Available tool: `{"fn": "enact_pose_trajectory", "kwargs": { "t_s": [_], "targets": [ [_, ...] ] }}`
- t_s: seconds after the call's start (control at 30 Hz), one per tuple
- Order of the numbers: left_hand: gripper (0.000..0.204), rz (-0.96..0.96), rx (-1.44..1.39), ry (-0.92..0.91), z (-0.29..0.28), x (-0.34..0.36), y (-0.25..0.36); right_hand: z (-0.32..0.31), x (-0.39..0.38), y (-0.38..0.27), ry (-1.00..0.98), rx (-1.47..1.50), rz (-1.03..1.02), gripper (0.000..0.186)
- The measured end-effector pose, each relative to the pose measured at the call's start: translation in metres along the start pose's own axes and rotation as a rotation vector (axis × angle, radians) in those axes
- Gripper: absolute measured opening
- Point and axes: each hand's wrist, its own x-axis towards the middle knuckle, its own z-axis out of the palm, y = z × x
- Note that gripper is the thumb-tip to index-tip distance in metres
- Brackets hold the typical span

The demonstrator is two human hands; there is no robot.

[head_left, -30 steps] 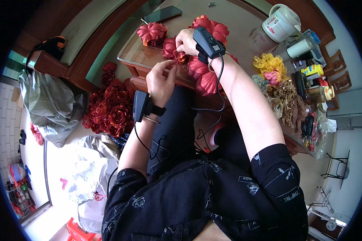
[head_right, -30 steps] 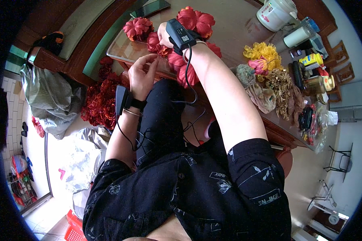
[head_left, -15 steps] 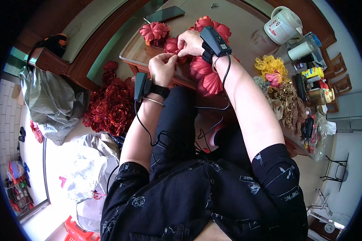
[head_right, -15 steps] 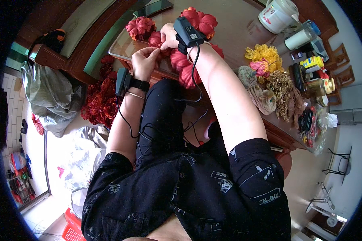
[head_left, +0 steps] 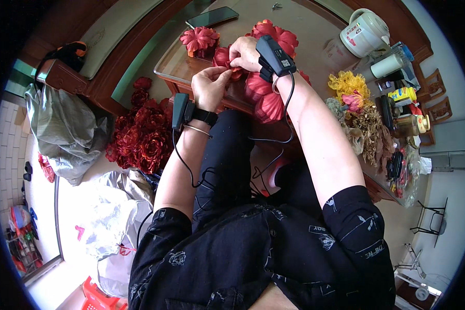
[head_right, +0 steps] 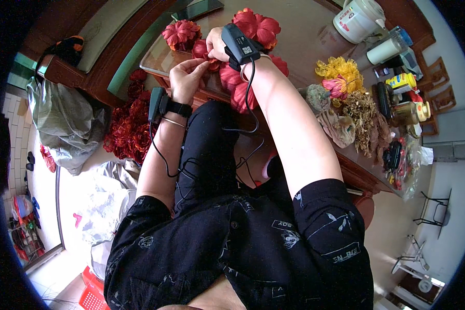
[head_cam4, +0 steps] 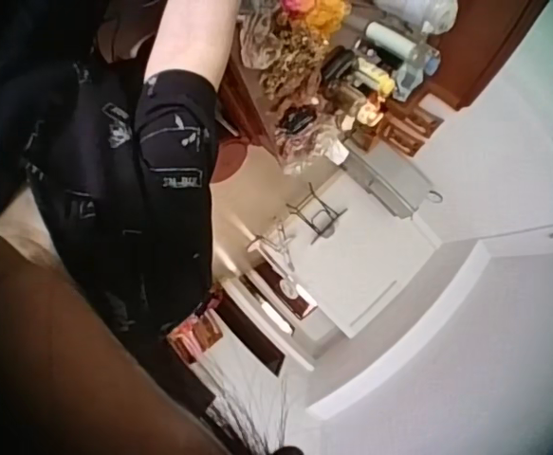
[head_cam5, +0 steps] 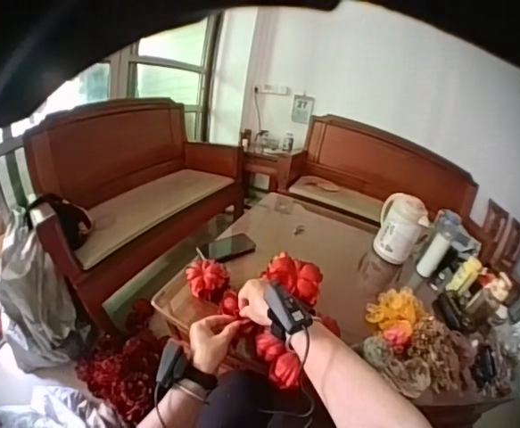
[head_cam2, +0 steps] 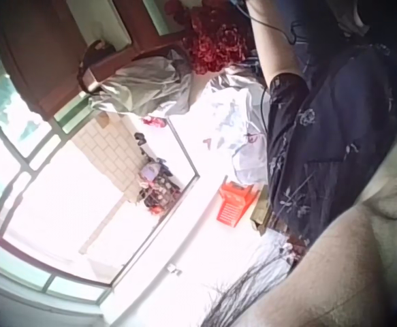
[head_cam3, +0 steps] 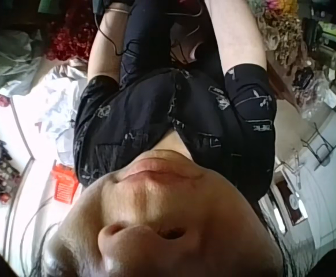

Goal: Constructing flower ornaments using red fabric pieces and a glue gun.

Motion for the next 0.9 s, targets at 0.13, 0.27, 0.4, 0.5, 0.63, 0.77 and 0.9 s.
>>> {"fn": "enact_pose_trajectory", "kwargs": {
  "t_s": [0.13,0.27,0.4,0.5,0.63,0.77,0.9],
  "targets": [
    [0.022,-0.022,-0.008,-0.024,-0.001,0.002,0.001,0.001,0.001,0.002,-0.002,0.003,-0.001,0.012],
    [0.022,-0.002,0.039,-0.001,0.000,0.008,-0.001,0.004,0.003,0.005,-0.007,0.033,-0.006,0.012],
    [0.020,-0.039,0.075,0.011,0.003,0.007,0.009,0.004,0.003,0.007,0.004,0.001,-0.011,0.011],
    [0.019,-0.013,0.069,0.028,0.002,0.013,0.000,0.005,0.003,0.006,0.028,-0.030,-0.016,0.010],
    [0.017,-0.045,0.011,0.007,0.000,0.013,-0.002,0.007,0.003,0.005,0.051,-0.039,0.009,0.009],
    [0.017,-0.124,-0.065,-0.038,-0.001,0.010,0.007,0.012,0.005,0.012,0.069,-0.055,0.014,0.009],
    [0.018,-0.157,-0.125,-0.056,-0.005,0.008,0.010,0.011,0.004,0.011,0.080,0.020,0.000,0.013]
  ]
}}
